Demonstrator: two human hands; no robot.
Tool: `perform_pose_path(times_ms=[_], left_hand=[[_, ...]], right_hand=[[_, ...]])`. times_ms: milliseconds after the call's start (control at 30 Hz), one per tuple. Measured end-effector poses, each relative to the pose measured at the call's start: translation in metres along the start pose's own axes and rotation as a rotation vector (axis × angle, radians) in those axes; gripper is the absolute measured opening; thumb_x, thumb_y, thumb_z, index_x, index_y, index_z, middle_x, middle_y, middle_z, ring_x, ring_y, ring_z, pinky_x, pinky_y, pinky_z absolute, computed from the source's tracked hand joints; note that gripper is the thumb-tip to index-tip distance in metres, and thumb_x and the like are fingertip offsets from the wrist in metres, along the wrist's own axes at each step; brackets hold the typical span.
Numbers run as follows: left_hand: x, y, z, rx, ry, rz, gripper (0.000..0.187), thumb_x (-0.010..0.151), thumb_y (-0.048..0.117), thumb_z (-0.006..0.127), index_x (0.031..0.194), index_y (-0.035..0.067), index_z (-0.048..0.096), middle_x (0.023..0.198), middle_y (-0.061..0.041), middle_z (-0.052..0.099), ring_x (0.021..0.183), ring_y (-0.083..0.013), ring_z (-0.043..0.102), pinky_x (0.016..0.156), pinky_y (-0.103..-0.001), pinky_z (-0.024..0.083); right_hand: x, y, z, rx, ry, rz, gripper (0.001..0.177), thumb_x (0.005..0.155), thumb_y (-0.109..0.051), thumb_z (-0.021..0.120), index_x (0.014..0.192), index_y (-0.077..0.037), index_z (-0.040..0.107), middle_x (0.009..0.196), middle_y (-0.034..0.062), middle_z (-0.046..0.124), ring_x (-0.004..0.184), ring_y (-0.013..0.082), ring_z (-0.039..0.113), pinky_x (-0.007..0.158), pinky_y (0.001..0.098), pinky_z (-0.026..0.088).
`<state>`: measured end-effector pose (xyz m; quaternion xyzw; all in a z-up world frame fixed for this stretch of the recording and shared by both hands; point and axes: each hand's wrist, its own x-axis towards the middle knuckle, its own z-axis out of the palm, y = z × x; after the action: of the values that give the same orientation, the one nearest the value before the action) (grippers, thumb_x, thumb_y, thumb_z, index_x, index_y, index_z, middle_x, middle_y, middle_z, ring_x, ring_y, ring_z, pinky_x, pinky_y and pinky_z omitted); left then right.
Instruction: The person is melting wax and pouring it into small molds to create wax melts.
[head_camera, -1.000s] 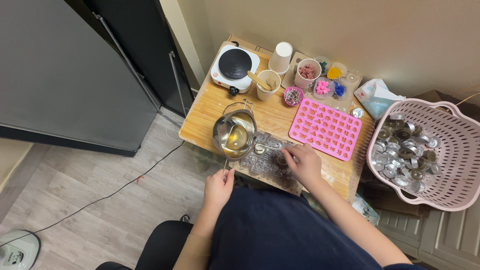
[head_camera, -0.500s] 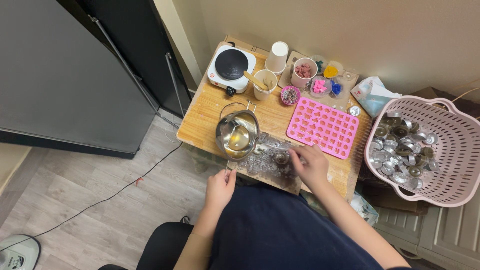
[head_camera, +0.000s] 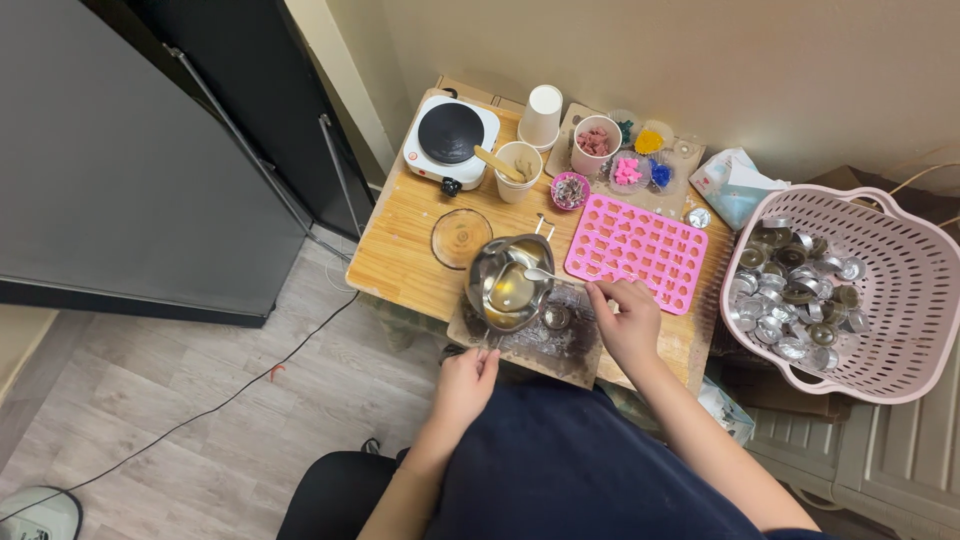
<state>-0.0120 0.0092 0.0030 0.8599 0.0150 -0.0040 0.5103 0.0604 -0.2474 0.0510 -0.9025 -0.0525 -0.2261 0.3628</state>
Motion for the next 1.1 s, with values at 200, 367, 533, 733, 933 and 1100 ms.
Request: perform_pose_path(times_ms=[200,367,533,733,933,1100], left_hand=[[0.001,0.018,0.0,0.016,-0.083,-0.036,0.031,0.095,0.024,0.068,0.074,0.0,0.066,0.057,-0.016,0.064,0.045,-0.0321,0.062,0.047,-0.041,0.045],[0.0,0.018,0.004,0.039,-0.099,0.012,0.033,0.096,0.024,0.068,0.073,0.0,0.065,0.059,-0.015,0.065,0.048,-0.0318,0.063,0.047,-0.041,0.045],[0.0,0.024,0.004,0.021,-0.106,0.003,0.033,0.096,0.023,0.067,0.074,-0.001,0.065,0.059,-0.015,0.065,0.047,-0.0316,0.062,0.047,-0.04,0.045],[0.003,0.018,0.009,0.025,-0.103,-0.022,0.034,0.096,0.023,0.068,0.072,-0.001,0.065,0.056,-0.015,0.063,0.045,-0.0307,0.061,0.047,-0.04,0.045],[0.004,0.012,0.011,-0.003,-0.087,-0.021,0.032,0.095,0.022,0.069,0.073,-0.001,0.065,0.055,-0.015,0.063,0.044,-0.0286,0.062,0.046,-0.04,0.045],[0.006,0.005,0.012,0.01,-0.071,-0.033,0.032,0.095,0.022,0.068,0.072,0.0,0.064,0.055,-0.015,0.064,0.044,-0.0285,0.063,0.047,-0.039,0.046]], right_hand=[[-0.007,0.017,0.006,-0.045,-0.082,0.124,0.014,0.091,-0.021,0.077,0.088,-0.007,0.08,0.071,0.0084,0.069,0.066,0.024,0.059,0.065,0.0373,0.046],[-0.015,0.035,0.011,0.125,-0.166,0.412,0.022,0.092,-0.026,0.075,0.089,-0.004,0.08,0.062,0.0047,0.066,0.056,0.0111,0.055,0.055,0.031,0.043],[-0.019,0.053,0.018,0.245,-0.228,0.606,0.028,0.092,-0.028,0.075,0.087,-0.001,0.08,0.055,-0.0011,0.06,0.051,0.0049,0.047,0.048,0.0271,0.038],[-0.024,0.066,0.019,0.385,-0.229,0.618,0.028,0.092,-0.026,0.075,0.084,0.0,0.08,0.062,-0.0045,0.066,0.056,0.0029,0.051,0.052,0.0243,0.04],[-0.03,0.065,0.005,0.414,-0.21,0.653,0.028,0.094,-0.027,0.075,0.084,-0.001,0.08,0.062,-0.0026,0.062,0.056,0.0046,0.046,0.051,0.0253,0.036],[-0.039,0.068,-0.011,0.398,-0.2,0.64,0.027,0.093,-0.026,0.074,0.086,-0.002,0.08,0.064,-0.0026,0.063,0.058,0.0038,0.049,0.052,0.0244,0.037]])
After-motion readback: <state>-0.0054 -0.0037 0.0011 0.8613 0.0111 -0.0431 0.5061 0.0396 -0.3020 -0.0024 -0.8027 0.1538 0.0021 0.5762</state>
